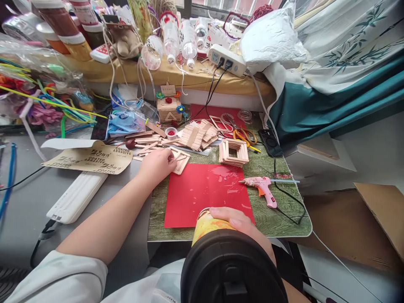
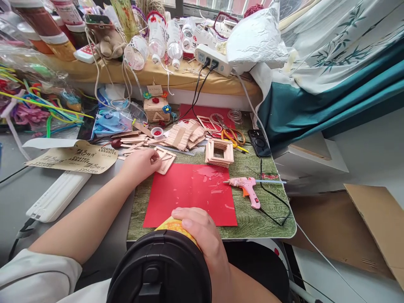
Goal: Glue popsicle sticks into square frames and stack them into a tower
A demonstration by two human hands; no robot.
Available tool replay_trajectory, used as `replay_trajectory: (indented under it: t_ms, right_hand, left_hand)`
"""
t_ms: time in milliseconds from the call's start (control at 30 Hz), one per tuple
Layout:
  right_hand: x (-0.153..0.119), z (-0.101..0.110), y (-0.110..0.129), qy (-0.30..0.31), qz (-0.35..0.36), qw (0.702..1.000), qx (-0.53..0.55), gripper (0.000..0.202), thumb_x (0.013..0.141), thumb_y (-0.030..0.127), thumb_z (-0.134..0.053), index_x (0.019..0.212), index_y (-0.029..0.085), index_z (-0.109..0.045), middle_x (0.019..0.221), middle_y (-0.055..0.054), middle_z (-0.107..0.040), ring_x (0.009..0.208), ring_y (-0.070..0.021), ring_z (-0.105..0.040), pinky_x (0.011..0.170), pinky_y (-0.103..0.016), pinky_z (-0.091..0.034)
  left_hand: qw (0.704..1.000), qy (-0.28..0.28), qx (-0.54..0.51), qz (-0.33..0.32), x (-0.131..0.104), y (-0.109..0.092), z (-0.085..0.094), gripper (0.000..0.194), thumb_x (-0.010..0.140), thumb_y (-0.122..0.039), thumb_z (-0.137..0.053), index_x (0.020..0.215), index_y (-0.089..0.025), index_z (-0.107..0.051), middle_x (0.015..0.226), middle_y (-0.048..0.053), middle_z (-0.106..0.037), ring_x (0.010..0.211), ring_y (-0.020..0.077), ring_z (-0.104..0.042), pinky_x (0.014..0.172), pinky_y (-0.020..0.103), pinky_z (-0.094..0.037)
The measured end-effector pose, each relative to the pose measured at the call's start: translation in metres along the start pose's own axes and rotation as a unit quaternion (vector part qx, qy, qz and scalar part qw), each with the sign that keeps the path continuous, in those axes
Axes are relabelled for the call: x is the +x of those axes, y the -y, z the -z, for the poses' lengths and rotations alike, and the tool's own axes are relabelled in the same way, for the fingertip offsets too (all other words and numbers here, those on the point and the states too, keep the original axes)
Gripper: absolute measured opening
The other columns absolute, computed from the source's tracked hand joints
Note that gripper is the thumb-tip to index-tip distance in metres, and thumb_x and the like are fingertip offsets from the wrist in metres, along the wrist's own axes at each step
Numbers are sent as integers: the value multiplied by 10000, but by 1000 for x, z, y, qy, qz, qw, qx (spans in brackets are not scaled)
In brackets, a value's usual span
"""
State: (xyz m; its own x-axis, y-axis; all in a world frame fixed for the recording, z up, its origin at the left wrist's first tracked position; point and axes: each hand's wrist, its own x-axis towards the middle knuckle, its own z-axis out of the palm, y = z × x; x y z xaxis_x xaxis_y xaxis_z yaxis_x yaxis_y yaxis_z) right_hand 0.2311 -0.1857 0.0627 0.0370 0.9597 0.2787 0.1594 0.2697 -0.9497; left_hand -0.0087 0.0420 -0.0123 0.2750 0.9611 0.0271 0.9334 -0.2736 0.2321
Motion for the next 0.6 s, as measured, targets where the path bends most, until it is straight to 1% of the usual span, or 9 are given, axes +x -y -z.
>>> replay_trajectory:
  t_ms: [100,233,300,367,433,500,567,600]
  right_hand:
    - [-2,-12,2,-29,34,999,-5,545,920,409,-725,1426,551,-583,1304,10,-767,1169,-338,-745,1030,-601,-614]
    - [-1,-16,3,-35,51,998,-8,511,949,423,-706,1433,532,-585,1290,7,-773,1148,-323,-751,1018,-567,-622]
    - [1,-15,3,-39,64,997,-16,514,955,416,-706,1444,517,-583,1297,6,-773,1141,-309,-754,1016,-540,-630]
    - [3,-13,2,-38,78,996,-21,511,970,416,-692,1459,503,-576,1307,4,-771,1132,-295,-759,1000,-509,-646]
    - [4,-13,2,-31,92,995,-18,498,987,415,-667,1468,500,-570,1295,3,-778,1118,-289,-767,974,-492,-661]
    - [3,-12,1,-23,89,996,-12,503,979,417,-672,1461,515,-570,1278,5,-784,1113,-296,-771,962,-504,-666]
    - [0,-9,-1,-17,55,998,-10,532,938,416,-709,1444,520,-582,1288,-4,-776,1134,-314,-761,987,-538,-651]
    - [-2,-7,-3,-11,31,999,-12,541,911,420,-728,1431,503,-600,1300,-19,-769,1149,-327,-753,1004,-557,-640]
  left_hand:
    - [1000,-10,-9,0,1,1,0,113,877,-322,-637,903,-232,-700,946,69,-764,922,275,-694,711,346,-452]
    - [997,-34,-65,11,3,5,9,114,862,-331,-658,869,-241,-727,922,43,-769,881,252,-687,717,335,-451]
    - [990,-68,-122,35,4,10,18,138,864,-349,-662,900,-242,-741,912,29,-766,838,224,-675,716,322,-453]
    - [973,-110,-193,61,6,18,25,180,886,-364,-644,957,-228,-737,912,22,-762,793,192,-662,709,304,-464]
    - [957,-146,-239,77,7,26,30,217,915,-377,-618,1013,-215,-725,940,27,-764,770,174,-654,710,294,-478]
    - [959,-159,-219,80,8,34,31,209,921,-372,-617,1021,-220,-718,970,33,-766,788,181,-655,732,300,-486]
    - [974,-157,-147,71,9,40,28,174,909,-344,-632,1007,-228,-717,1008,48,-763,867,213,-664,787,323,-489]
    - [980,-157,-108,63,10,42,27,171,901,-328,-640,1016,-228,-716,1049,64,-759,935,237,-668,829,338,-490]
